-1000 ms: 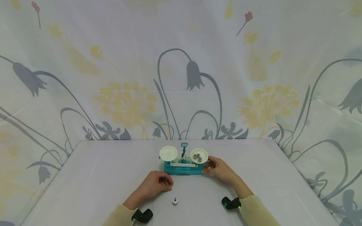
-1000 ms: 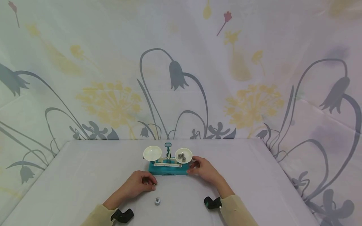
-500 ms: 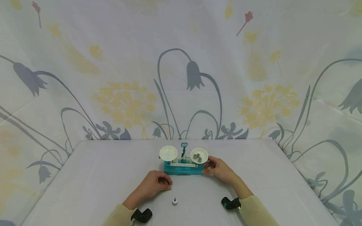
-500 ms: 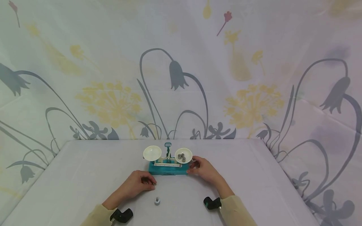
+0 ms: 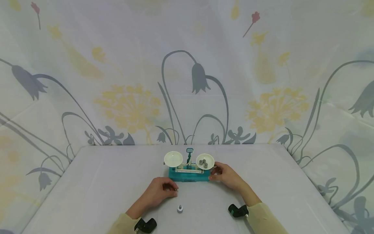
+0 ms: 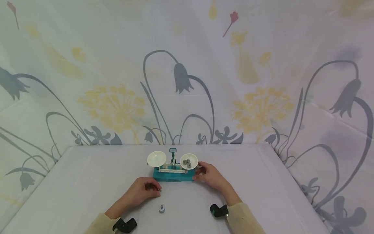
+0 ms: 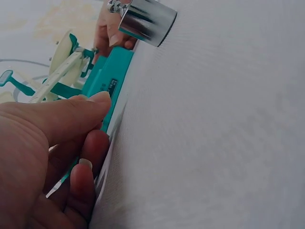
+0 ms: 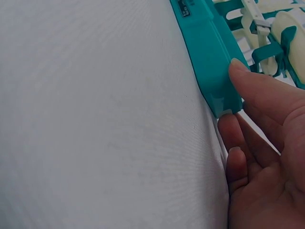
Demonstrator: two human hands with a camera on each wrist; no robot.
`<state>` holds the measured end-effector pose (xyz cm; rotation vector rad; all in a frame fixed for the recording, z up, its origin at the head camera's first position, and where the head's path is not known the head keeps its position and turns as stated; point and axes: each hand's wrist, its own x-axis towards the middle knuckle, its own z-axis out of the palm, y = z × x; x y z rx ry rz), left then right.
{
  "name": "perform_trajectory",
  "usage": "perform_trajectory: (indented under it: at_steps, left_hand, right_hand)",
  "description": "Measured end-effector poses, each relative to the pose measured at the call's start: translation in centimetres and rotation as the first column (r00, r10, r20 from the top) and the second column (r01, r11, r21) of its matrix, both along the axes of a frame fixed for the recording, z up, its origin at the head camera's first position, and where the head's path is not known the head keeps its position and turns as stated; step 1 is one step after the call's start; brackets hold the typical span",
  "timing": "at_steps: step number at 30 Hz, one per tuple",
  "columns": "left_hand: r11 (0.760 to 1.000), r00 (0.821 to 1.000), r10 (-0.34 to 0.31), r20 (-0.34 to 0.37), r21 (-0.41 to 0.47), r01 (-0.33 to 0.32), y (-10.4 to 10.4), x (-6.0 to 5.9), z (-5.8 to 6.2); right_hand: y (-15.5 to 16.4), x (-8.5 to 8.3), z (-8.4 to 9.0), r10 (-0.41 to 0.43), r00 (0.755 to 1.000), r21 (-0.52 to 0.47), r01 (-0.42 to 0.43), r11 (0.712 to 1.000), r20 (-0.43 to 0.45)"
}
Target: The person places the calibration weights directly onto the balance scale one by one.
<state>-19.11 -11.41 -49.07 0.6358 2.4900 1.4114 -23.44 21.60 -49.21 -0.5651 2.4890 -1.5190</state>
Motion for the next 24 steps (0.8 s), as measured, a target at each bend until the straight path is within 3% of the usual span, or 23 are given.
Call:
perform_trajectory:
  at_steps: [14,24]
  left_hand:
    - [0.999,1.000,0.003,0.017,0.054,-0.004,-0.35,0.08,0.42]
    - [1.000,1.000,-0.005,-0.001,0.027,0.005,-0.39,-0.01,0.86]
  right_hand:
    - [-0.07,0.01,-0.08,0.002,1.000,0.007,-0.002,1.000,0.010]
    - [-0.06,0.06,-0.02,-0.004,1.000,0.007,0.004,1.000,0.012]
